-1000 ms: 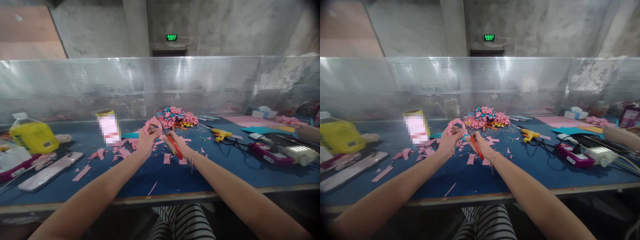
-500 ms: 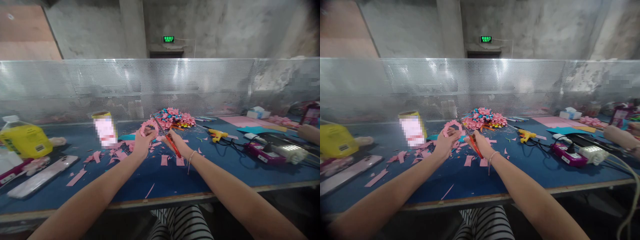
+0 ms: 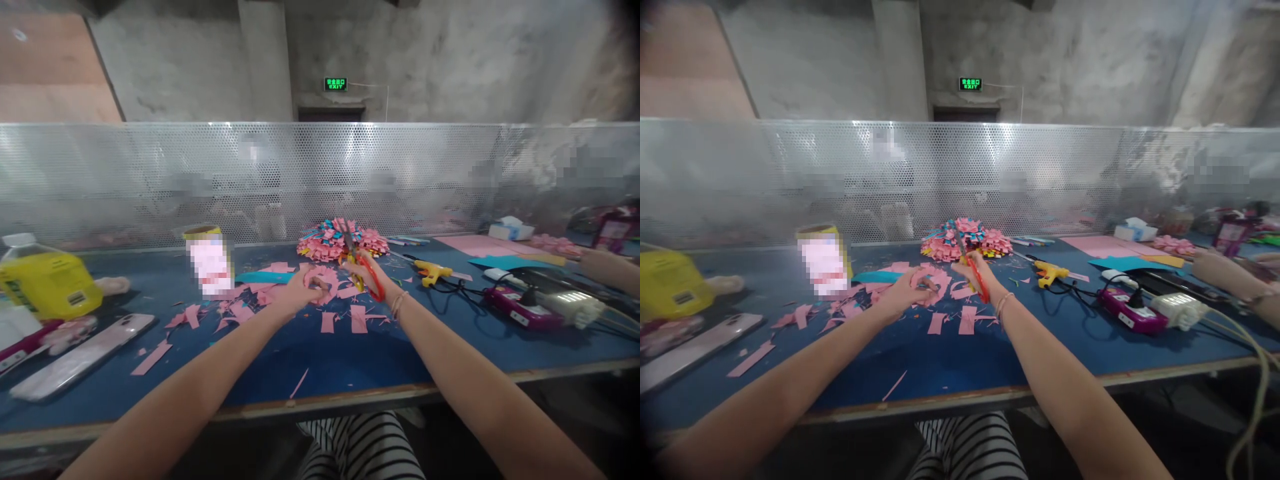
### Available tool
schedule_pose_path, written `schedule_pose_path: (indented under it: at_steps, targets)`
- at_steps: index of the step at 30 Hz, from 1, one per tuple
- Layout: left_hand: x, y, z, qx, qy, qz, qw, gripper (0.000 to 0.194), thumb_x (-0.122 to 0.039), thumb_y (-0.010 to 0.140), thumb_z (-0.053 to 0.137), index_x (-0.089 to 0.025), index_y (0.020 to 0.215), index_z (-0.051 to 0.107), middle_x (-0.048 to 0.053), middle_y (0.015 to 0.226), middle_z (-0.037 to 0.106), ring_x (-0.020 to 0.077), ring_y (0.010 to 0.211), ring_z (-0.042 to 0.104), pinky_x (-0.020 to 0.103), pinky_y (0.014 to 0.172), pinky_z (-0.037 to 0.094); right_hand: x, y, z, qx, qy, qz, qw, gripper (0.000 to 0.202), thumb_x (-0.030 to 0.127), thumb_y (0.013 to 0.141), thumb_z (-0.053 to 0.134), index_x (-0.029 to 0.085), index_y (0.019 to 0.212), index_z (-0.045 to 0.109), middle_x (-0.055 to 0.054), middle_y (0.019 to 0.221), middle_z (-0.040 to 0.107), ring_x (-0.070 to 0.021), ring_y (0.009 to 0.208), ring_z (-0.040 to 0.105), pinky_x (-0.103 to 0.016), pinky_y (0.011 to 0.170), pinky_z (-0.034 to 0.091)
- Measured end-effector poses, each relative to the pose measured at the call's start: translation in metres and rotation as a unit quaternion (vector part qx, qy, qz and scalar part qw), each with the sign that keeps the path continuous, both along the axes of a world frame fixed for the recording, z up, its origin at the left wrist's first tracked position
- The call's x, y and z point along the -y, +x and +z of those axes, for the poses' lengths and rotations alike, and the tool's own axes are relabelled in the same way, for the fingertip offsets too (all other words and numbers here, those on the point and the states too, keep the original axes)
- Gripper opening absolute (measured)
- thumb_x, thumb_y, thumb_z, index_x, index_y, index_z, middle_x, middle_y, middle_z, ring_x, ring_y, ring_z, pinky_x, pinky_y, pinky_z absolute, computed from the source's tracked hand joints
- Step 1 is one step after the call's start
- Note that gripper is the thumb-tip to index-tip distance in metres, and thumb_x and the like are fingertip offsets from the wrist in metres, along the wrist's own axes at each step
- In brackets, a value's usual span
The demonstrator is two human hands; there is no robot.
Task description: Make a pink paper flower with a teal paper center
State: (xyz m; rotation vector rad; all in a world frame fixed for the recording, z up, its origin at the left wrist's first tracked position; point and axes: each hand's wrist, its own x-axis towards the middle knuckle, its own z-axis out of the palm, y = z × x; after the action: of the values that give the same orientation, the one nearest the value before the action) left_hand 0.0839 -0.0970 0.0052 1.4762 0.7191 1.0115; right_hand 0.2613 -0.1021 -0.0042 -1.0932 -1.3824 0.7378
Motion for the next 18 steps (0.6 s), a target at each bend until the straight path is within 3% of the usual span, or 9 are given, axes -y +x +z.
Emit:
schedule_pose_path:
  at_steps: [4, 8, 12, 15, 18]
  targets:
    - [0.001, 0.0, 0.0, -0.003, 0.025, 0.032, 0.999, 0.032, -0.005, 0.047, 0.064, -0.018, 0.075, 0.053, -0.004, 0.051, 0.057, 0.0102, 0.048, 0.053, 0.02, 0.046, 0.041, 0.009, -0.018, 0.004, 0.015, -0.055, 0.069, 0.996, 0.037, 0.03, 0.055, 0.065, 0.021, 0.072, 0.034, 0.008, 0.054, 0.045, -0.0055, 0.039, 0.037, -0.021, 0.037, 0.028]
    - [-0.003, -0.003, 0.001, 0.005, 0.012, 0.05, 0.999, 0.025, -0.016, 0.053, 0.066, -0.018, 0.075, 0.054, 0.0, 0.057, 0.059, 0.0124, 0.049, 0.056, 0.021, 0.043, 0.042, 0.006, -0.024, 0.002, -0.006, -0.053, 0.044, 0.998, 0.035, 0.024, 0.054, 0.063, 0.021, 0.073, 0.033, 0.009, 0.054, 0.045, -0.0057, 0.038, 0.039, -0.021, 0.037, 0.03]
    - [-0.004, -0.003, 0.002, 0.095, -0.036, 0.031, 0.994, 0.031, -0.032, 0.059, 0.067, -0.017, 0.08, 0.051, 0.005, 0.07, 0.064, 0.0139, 0.056, 0.058, 0.026, 0.049, 0.048, -0.002, -0.023, -0.003, -0.087, -0.034, -0.016, 0.995, 0.037, 0.027, 0.054, 0.062, 0.022, 0.075, 0.032, 0.01, 0.056, 0.045, -0.0065, 0.039, 0.041, -0.022, 0.039, 0.033]
    - [-0.002, 0.003, -0.003, 0.144, -0.06, 0.033, 0.987, 0.036, -0.024, 0.052, 0.073, -0.017, 0.08, 0.05, 0.003, 0.073, 0.063, 0.0138, 0.064, 0.06, 0.031, 0.061, 0.052, -0.005, -0.024, -0.005, -0.125, -0.008, -0.049, 0.991, 0.039, 0.029, 0.053, 0.064, 0.022, 0.073, 0.031, 0.009, 0.057, 0.045, -0.0071, 0.043, 0.043, -0.023, 0.043, 0.036]
    - [0.0, 0.009, -0.011, 0.119, -0.049, 0.069, 0.989, 0.04, -0.017, 0.049, 0.075, -0.017, 0.081, 0.052, 0.002, 0.069, 0.062, 0.0145, 0.065, 0.061, 0.03, 0.061, 0.051, -0.002, -0.028, -0.003, -0.104, 0.003, -0.038, 0.994, 0.042, 0.032, 0.052, 0.066, 0.022, 0.073, 0.031, 0.008, 0.058, 0.044, -0.0071, 0.044, 0.042, -0.023, 0.043, 0.036]
